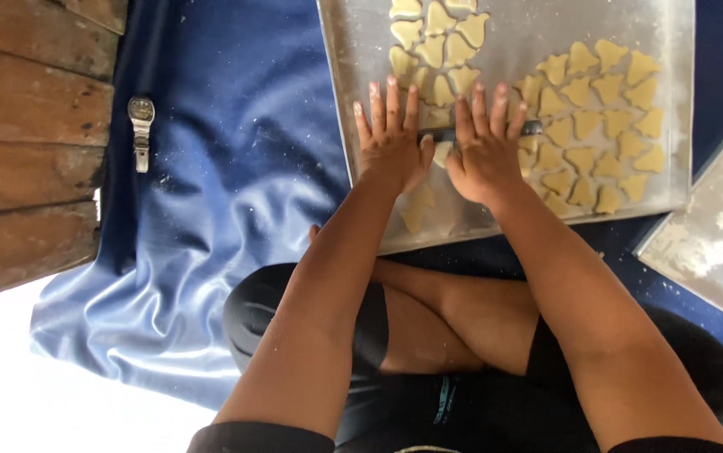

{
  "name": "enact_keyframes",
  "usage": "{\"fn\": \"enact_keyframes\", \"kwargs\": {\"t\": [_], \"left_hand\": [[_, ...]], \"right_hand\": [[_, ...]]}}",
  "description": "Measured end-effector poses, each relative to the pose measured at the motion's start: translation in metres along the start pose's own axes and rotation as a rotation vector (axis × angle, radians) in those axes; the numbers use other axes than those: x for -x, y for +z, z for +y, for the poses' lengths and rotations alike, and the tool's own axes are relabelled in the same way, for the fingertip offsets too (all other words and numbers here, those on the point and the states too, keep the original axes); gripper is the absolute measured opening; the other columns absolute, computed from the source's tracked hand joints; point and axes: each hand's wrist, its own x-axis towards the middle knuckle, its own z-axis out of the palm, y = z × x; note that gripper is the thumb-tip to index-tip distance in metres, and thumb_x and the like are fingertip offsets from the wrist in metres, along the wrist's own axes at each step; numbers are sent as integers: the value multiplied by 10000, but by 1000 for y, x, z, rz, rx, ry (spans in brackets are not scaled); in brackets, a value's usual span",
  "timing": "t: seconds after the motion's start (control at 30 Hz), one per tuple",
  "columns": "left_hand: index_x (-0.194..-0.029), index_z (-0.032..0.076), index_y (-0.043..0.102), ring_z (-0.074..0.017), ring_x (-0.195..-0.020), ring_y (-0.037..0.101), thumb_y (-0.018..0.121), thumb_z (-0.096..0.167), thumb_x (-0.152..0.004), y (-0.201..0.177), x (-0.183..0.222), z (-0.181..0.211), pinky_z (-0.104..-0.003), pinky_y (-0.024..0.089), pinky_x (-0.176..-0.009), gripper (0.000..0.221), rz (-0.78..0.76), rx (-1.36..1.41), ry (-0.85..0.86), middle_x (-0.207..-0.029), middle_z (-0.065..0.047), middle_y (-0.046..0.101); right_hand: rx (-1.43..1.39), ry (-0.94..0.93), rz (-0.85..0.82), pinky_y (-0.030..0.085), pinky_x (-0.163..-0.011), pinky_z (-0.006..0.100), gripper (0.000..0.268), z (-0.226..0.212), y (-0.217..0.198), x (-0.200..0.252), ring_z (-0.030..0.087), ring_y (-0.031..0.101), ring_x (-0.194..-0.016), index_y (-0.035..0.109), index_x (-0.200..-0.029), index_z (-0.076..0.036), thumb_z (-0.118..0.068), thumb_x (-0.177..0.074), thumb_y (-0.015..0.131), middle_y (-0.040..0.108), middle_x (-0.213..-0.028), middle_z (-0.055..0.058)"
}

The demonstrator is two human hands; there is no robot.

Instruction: Picking up pre-cut dough shapes, folding them, and arranging them on a baking tray while using a scraper tool.

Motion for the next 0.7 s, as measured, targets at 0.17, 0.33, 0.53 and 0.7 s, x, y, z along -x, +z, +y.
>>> {"fn": "enact_keyframes", "kwargs": {"t": [0.17, 0.33, 0.53, 0.7], "left_hand": [[-1682, 169, -93, -423, -1570, -187, 387, 455, -1010, 10, 30, 9, -628, -106, -1261, 874, -150, -9, -52, -1731, -144, -175], [-1675, 192, -105, -401, -1563, -217, 393, 432, -976, 7, 46, 19, -622, -137, -1252, 892, -246, -32, -57, -1721, -112, -214], [-1668, 221, -92, -387, -1572, -190, 375, 466, -1007, 12, 64, 27, -643, -166, -1233, 845, -315, -62, -87, -1718, -86, -212], [-1669, 155, -88, -393, -1583, -149, 354, 459, -1038, -1, 84, 38, -626, -127, -1247, 828, -383, -34, -105, -1727, -139, -168]], "right_hand": [[98, 248, -391, -213, -1218, 603, 981, -10, 1, 22, 359, -270, -1542, -11, -1683, -104, -266, -851, 481, -199, -1719, 128], [170, 312, -576, -179, -1222, 618, 956, -8, 2, 33, 337, -226, -1560, -64, -1674, -196, -385, -889, 448, -200, -1721, 59], [187, 351, -709, -185, -1200, 649, 937, -15, 3, 47, 308, -243, -1554, -91, -1660, -251, -457, -909, 430, -215, -1713, 6], [216, 378, -721, -166, -1213, 653, 859, -47, -16, 60, 348, -206, -1564, -50, -1669, -141, -440, -983, 371, -194, -1720, 79]]}}
